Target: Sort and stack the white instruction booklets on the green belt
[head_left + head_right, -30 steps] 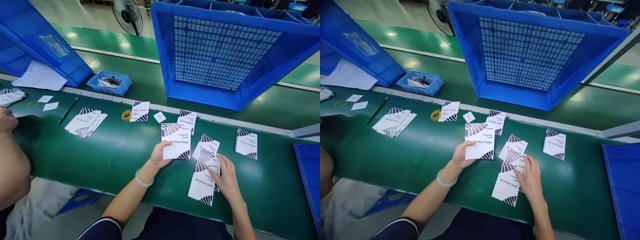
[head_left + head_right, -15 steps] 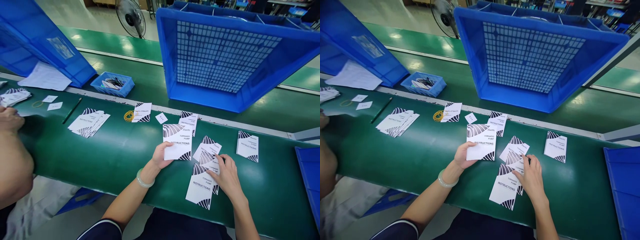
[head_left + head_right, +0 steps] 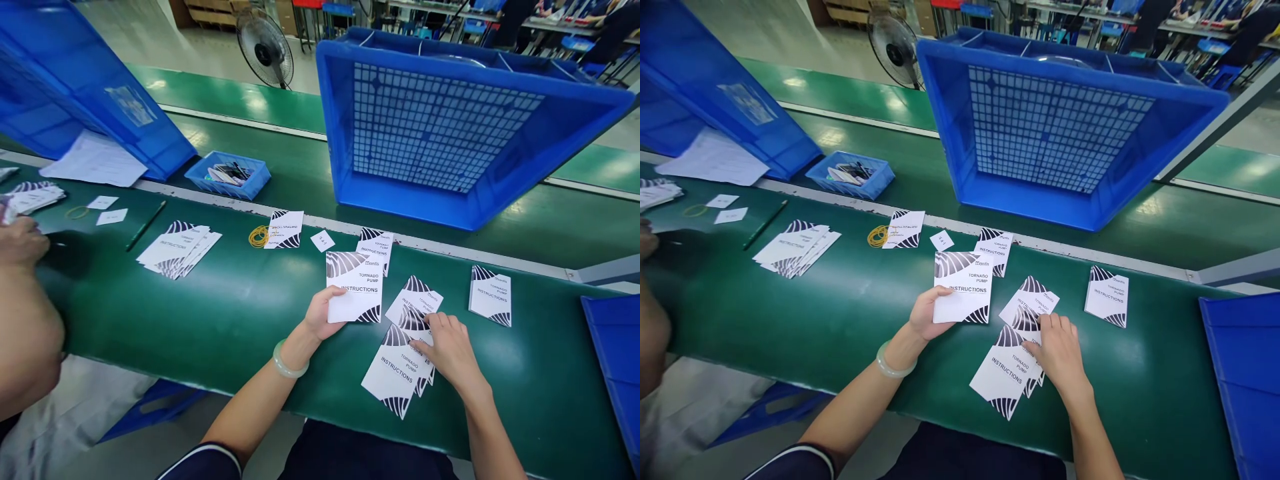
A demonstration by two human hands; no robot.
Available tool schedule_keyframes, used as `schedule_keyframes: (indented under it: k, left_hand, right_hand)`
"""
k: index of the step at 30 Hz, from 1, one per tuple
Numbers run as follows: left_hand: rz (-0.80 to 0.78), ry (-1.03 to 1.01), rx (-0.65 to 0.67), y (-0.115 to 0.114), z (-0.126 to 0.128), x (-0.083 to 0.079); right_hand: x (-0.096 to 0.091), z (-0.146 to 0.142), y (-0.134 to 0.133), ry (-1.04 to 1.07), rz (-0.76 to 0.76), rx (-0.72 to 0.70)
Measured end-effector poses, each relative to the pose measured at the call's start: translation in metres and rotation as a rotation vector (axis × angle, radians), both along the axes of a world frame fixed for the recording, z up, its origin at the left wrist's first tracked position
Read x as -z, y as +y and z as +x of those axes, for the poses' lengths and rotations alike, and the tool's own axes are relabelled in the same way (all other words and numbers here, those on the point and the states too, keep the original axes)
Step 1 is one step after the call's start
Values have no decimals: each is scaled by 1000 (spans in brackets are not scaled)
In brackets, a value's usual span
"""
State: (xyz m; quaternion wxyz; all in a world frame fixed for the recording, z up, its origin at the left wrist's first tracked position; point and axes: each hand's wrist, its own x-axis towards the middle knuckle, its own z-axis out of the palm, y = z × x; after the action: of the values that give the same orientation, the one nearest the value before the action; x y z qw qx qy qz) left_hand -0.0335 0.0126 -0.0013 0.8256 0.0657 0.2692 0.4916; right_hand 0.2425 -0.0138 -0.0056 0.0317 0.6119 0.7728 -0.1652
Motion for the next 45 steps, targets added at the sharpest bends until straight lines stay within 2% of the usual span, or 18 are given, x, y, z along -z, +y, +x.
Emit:
schedule_keyframes:
  k: [4, 9, 15, 22, 31, 37, 40, 45]
  left_hand:
    - [-4, 4, -8, 2, 0, -1]
    - [1, 2, -8, 1, 1, -1]
    - [-5, 6, 2, 2, 0, 1]
    - [-54, 21, -4, 3, -1, 1]
    - [-13, 12, 2, 2, -1, 2]
    - [-44, 38, -11, 2, -1, 1]
    - [-58, 37, -11, 3, -1, -1]
    - [-63, 24, -12, 3, -2, -3]
  right_hand:
    - [-5, -4, 0, 0, -33, 27]
    - [-10, -9, -3, 53, -204, 60]
    - [-9, -10, 4, 27, -69, -46]
    - [-9, -15, 9, 19, -122, -43]
    - [-21, -18, 12, 109, -203, -19]
    - [-20, -1, 38, 170, -65, 8]
    - [-11, -2, 42, 69, 9, 58]
    - [2, -17, 34, -107, 71, 70]
